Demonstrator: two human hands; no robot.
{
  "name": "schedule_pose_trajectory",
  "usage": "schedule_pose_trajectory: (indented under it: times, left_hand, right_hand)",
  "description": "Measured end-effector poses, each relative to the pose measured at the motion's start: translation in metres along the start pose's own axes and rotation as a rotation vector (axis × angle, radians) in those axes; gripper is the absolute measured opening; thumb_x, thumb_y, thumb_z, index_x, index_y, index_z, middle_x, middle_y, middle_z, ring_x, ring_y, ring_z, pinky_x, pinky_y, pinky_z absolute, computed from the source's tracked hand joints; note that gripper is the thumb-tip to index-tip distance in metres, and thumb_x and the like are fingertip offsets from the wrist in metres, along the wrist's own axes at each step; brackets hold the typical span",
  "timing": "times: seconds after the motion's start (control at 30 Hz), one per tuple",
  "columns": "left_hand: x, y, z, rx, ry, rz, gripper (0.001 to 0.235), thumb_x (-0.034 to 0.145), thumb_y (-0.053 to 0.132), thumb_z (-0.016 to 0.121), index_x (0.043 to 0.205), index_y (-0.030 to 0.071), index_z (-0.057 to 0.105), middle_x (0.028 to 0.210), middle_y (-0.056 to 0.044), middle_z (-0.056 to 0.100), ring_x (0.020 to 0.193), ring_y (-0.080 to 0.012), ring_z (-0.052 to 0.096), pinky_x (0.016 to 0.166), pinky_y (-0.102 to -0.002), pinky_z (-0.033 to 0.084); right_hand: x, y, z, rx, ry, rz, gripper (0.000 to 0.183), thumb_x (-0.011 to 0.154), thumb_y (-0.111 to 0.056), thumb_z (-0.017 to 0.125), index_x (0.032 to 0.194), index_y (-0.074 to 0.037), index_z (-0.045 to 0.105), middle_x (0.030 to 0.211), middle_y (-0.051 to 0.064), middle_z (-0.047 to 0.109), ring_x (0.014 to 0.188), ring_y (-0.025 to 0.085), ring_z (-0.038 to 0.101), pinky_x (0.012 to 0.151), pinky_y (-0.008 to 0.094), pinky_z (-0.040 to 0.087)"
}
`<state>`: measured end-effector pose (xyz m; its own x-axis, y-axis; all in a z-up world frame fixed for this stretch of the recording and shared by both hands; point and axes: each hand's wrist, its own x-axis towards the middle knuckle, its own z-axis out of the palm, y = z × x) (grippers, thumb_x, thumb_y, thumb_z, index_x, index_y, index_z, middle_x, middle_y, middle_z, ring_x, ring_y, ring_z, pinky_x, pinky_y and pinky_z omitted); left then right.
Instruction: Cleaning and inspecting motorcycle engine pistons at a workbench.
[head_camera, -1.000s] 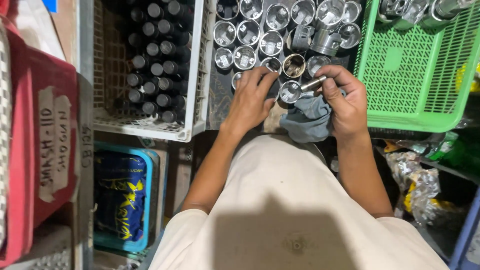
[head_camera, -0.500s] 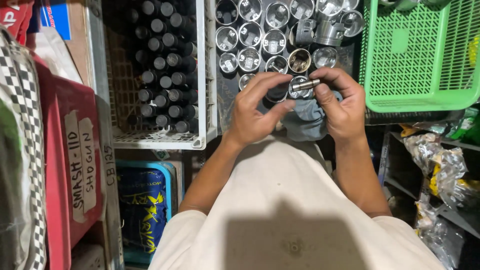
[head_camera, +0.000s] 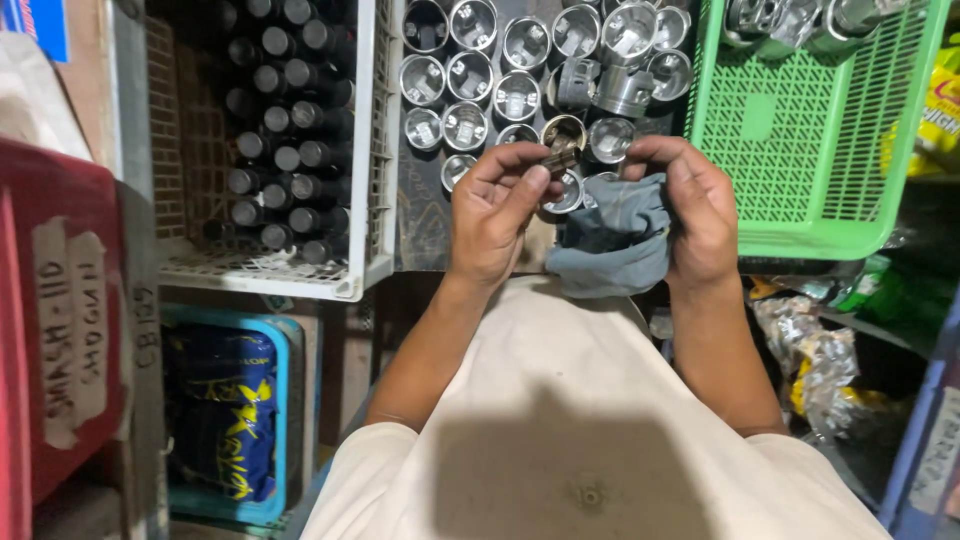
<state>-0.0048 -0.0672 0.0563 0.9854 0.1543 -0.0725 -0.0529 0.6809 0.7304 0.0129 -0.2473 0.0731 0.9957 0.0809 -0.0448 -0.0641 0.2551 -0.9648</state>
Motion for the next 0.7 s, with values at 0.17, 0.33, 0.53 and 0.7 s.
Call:
schedule_pose_trajectory:
  times: [0.17, 0.33, 0.53, 0.7]
  left_hand:
    - [-0.002, -0.019, 0.011, -0.057, 0.041, -0.004, 0.025, 0.097, 0.009, 0.072, 0.116, -0.007, 0.066, 0.098, -0.016, 0.073, 0.085, -0.0188, 0.077, 0.077, -0.025, 0.065]
    - [-0.009, -0.008, 0.024, -0.094, -0.125, -0.041, 0.023, 0.099, 0.0, 0.071, 0.12, -0.003, 0.065, 0.108, -0.011, 0.072, 0.092, -0.0159, 0.071, 0.092, -0.027, 0.061]
    - [-0.013, -0.005, 0.03, 0.311, 0.068, 0.158, 0.023, 0.094, 0.008, 0.077, 0.113, -0.004, 0.071, 0.095, -0.015, 0.076, 0.089, -0.0119, 0.071, 0.076, -0.025, 0.062]
    - [-0.019, 0.017, 0.024, 0.623, 0.013, 0.279, 0.053, 0.09, 0.034, 0.082, 0.13, 0.008, 0.06, 0.113, -0.009, 0.07, 0.103, -0.0185, 0.07, 0.091, -0.034, 0.056]
  right_hand:
    - [0.013, -0.004, -0.012, 0.096, 0.02, 0.056, 0.049, 0.1, -0.039, 0.055, 0.123, 0.004, 0.062, 0.102, 0.011, 0.066, 0.095, 0.011, 0.067, 0.092, 0.025, 0.056]
    - [0.015, -0.028, 0.011, 0.3, 0.044, 0.104, 0.046, 0.107, -0.034, 0.052, 0.141, -0.004, 0.048, 0.124, 0.009, 0.061, 0.089, 0.012, 0.062, 0.08, 0.026, 0.057]
    - [0.01, -0.023, 0.023, -0.352, -0.222, -0.359, 0.035, 0.103, -0.017, 0.063, 0.126, 0.01, 0.065, 0.121, 0.026, 0.064, 0.12, 0.036, 0.061, 0.109, 0.048, 0.045]
    - [0.009, -0.001, 0.032, -0.237, -0.068, -0.311, 0.028, 0.103, -0.018, 0.068, 0.115, 0.007, 0.068, 0.095, 0.013, 0.058, 0.089, 0.019, 0.054, 0.088, 0.035, 0.048]
